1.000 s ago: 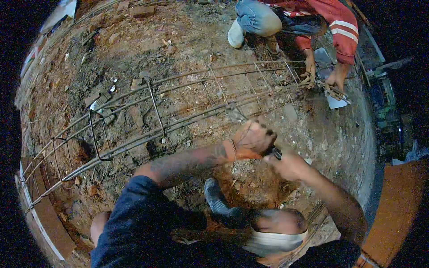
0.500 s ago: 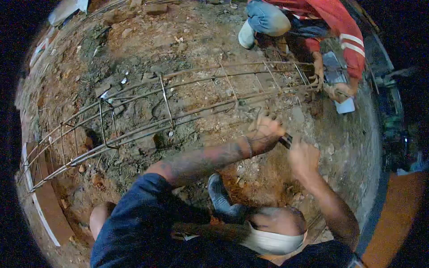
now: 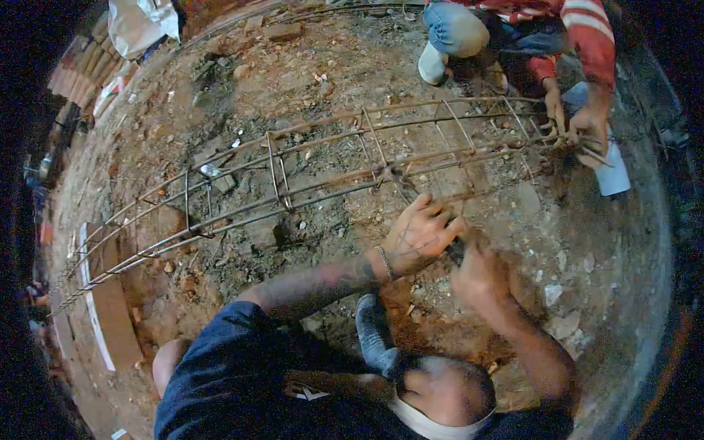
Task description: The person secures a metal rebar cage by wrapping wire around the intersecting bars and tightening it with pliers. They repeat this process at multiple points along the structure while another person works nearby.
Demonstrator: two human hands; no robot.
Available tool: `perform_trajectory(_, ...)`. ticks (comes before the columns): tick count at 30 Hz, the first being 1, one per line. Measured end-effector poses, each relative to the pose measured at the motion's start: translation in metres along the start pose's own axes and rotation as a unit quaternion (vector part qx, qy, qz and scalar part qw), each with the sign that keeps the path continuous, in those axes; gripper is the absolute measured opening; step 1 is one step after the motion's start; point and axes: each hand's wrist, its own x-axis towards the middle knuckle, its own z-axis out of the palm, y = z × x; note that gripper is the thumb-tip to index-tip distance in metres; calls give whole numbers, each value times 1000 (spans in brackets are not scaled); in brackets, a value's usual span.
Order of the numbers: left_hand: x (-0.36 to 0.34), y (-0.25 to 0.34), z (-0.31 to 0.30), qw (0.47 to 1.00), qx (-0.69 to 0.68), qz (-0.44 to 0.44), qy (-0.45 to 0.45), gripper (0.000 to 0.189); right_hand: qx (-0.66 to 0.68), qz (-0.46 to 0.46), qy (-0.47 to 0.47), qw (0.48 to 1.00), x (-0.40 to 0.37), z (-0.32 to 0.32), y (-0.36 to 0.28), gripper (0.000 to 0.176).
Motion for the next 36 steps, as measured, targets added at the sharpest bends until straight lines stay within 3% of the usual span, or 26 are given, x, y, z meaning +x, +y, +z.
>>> perform_trajectory(2, 11, -4, -5, 999, 7, 5, -42, 20, -145, 46, 115, 982, 5, 1, 7, 33)
perform_trajectory(4, 17, -9, 2, 987, -26, 1, -158, 24, -149, 51, 113, 981, 4, 4, 12, 40)
perform_trajectory(5, 19, -10, 0, 969, -36, -1, -245, 25, 12, -59, 67, 996, 5, 6, 22, 43)
perform_trajectory(6, 18, -14, 1, 968, -27, -1, -248, 25, 175, -166, 20, 970, 8, 6, 30, 48)
perform_trajectory(7, 15, -15, -2, 987, -5, 61, -146, 25, 407, -134, -130, 894, 10, 7, 35, 44)
perform_trajectory(8, 11, -14, -3, 992, 15, 119, -42, 24, 411, -137, -134, 891, 14, 6, 38, 44)
perform_trajectory(10, 10, -13, -10, 993, 10, 108, -43, 26, 536, -29, -339, 773, 26, -9, 41, 40)
perform_trajectory(11, 11, -10, -11, 994, 16, 65, -83, 26, 388, -2, -268, 882, 16, -25, 16, 27)
perform_trajectory(12, 15, -7, -12, 992, 21, 24, -124, 26, 391, -5, -271, 879, 22, -14, 21, 27)
perform_trajectory(13, 21, -7, -12, 994, 27, 34, -96, 25, 163, -68, -69, 982, 25, 1, 20, 27)
perform_trajectory(14, 20, -5, -6, 994, 25, 34, -102, 25, -85, -123, 140, 979, 24, 8, 20, 27)
perform_trajectory(17, 22, -3, 9, 988, 34, -12, -150, 21, -75, -69, 149, 984, 21, 11, 27, 27)
perform_trajectory(19, 11, 2, 19, 987, 61, 10, -149, 20, -64, -48, 161, 984, 17, 22, 28, 28)
perform_trajectory(22, -3, -8, 19, 983, 102, 52, -144, 15, 39, -44, 79, 995, 22, 36, 28, 30)
perform_trajectory(23, -3, -13, 12, 980, 82, 69, -168, 16, 203, -108, 27, 973, 26, 39, 34, 31)
perform_trajectory(24, -4, -16, 7, 975, 58, 87, -194, 17, 362, -165, -26, 917, 29, 41, 37, 32)
perform_trajectory(25, -1, -17, 1, 976, 41, 70, -204, 21, 526, -121, -174, 824, 31, 33, 36, 30)
perform_trajectory(26, 2, -19, -4, 976, 43, 70, -204, 21, 526, -122, -174, 824, 32, 34, 34, 30)
perform_trajectory(28, 6, -22, -12, 985, 37, 100, -139, 24, 674, -97, -206, 703, 31, 41, 31, 24)
perform_trajectory(32, 4, -24, -16, 988, 24, 114, -104, 23, 713, -83, -208, 665, 27, 45, 27, 27)
perform_trajectory(35, 6, -26, -18, 980, 13, 118, -158, 20, 735, -32, -221, 640, 21, 34, 22, 30)
perform_trajectory(36, 7, -27, -19, 978, -21, 117, -170, 18, 702, -35, -281, 654, 24, 27, 21, 32)
